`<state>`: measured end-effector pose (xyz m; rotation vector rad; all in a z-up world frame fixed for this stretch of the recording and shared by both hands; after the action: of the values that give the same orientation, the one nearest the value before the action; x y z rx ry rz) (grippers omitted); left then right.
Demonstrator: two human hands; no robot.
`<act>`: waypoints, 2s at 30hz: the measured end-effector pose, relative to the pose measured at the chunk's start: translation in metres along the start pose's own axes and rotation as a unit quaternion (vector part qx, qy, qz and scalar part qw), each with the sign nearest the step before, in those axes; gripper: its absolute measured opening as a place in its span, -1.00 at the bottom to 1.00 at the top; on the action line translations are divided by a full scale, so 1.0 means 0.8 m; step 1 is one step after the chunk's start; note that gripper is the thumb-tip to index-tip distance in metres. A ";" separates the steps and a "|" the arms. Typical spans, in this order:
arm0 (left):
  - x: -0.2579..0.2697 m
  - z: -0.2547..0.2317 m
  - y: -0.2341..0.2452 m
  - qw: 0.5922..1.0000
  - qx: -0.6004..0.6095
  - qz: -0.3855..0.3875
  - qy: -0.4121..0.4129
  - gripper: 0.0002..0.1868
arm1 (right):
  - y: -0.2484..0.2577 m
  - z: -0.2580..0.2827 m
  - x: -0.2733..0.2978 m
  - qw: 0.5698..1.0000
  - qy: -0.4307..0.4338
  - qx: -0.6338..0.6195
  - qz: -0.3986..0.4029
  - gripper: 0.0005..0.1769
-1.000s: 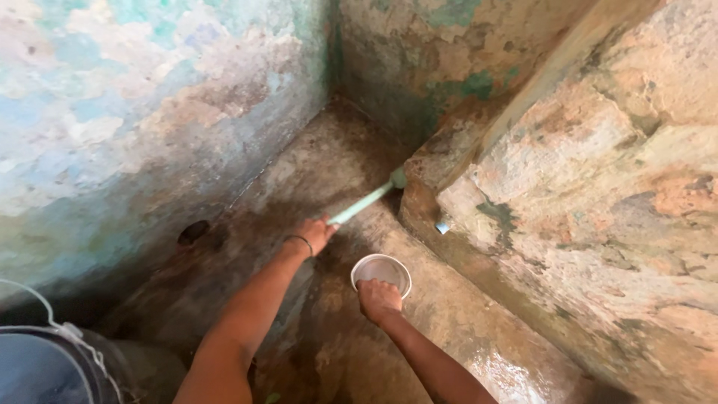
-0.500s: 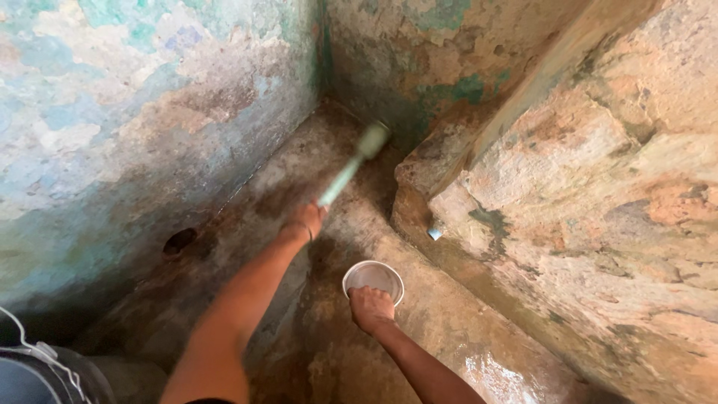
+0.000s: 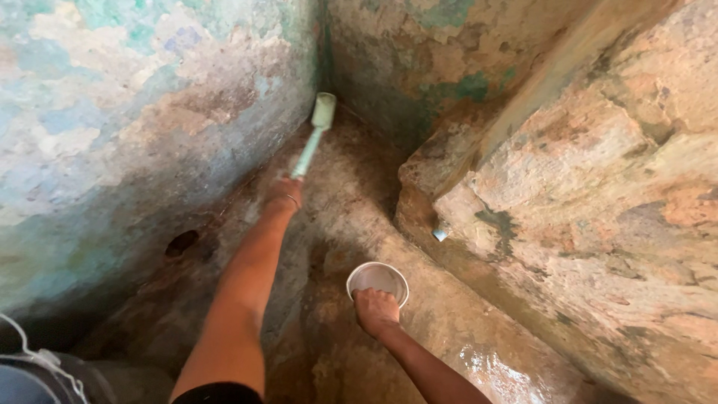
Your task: The person cleans the corner of a room using a brush and water, dipping the brush into a small container and scrubbing the floor surface.
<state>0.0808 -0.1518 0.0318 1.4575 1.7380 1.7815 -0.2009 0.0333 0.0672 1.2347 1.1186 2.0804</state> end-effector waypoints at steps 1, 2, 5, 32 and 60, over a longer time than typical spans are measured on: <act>0.004 -0.002 -0.009 1.000 -0.006 0.027 -0.009 -0.32 | 0.002 0.002 0.000 1.000 0.000 -0.003 0.005 -0.74; 0.018 -0.011 -0.014 0.998 -0.019 -0.004 -0.068 -0.38 | 0.004 0.002 0.002 1.000 0.001 -0.006 0.010 -0.74; 0.072 -0.019 -0.051 0.980 -0.051 -0.003 -0.191 -0.41 | 0.007 0.004 0.003 1.000 -0.001 -0.002 0.014 -0.73; 0.155 0.284 -0.059 0.992 -0.037 -0.044 0.115 -0.41 | -0.004 0.000 0.001 1.000 -0.016 0.001 -0.002 -0.75; 0.206 0.231 -0.170 0.992 0.066 -0.022 -0.105 -0.40 | -0.012 -0.007 -0.001 0.999 -0.019 -0.024 -0.016 -0.73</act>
<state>0.0862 0.1185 -0.0493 1.5818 1.7926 1.4575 -0.2053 0.0356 0.0571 1.2201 1.0584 2.0400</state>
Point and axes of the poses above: each hand's wrist, its own x-axis away from the middle knuckle, its own y-axis out of the back of the hand, z = x × y, the point moved 8 cm from there along -x, towards the middle knuckle
